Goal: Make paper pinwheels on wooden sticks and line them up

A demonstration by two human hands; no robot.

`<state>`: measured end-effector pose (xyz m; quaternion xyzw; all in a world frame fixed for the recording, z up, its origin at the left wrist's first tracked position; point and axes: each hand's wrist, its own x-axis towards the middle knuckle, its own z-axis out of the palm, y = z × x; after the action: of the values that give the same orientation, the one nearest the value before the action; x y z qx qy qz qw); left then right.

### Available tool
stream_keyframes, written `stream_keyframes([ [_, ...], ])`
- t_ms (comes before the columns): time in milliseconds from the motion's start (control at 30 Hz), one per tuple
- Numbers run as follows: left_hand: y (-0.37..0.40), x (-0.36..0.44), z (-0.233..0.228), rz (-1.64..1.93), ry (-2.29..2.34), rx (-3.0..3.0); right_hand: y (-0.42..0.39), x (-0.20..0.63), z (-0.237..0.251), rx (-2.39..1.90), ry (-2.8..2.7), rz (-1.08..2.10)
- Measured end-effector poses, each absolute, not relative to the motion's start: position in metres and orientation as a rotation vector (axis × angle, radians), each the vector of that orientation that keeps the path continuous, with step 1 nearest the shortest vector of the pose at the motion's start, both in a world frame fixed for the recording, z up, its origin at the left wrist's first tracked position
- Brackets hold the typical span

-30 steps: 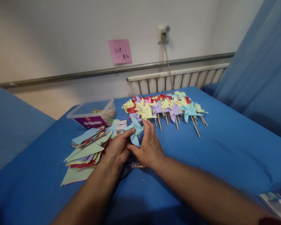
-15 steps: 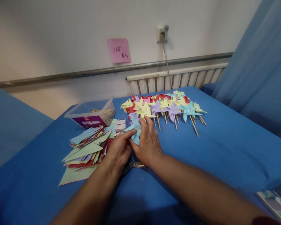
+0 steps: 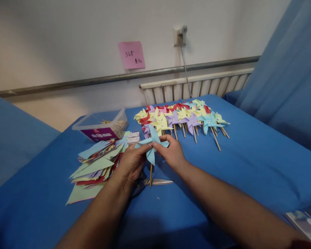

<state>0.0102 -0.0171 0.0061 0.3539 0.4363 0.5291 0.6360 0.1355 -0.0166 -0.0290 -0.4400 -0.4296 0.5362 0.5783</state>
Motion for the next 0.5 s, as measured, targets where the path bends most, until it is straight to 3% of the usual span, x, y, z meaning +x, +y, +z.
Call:
stream_keyframes([
  [267, -0.014, -0.002, 0.012, 0.970, 0.864, 0.795, -0.017, 0.143, -0.020, -0.877, -0.813, 1.397],
  [500, -0.014, -0.002, 0.011, 0.968, 0.830, 0.898, -0.019, 0.146, -0.015, -0.708, -0.708, 1.574],
])
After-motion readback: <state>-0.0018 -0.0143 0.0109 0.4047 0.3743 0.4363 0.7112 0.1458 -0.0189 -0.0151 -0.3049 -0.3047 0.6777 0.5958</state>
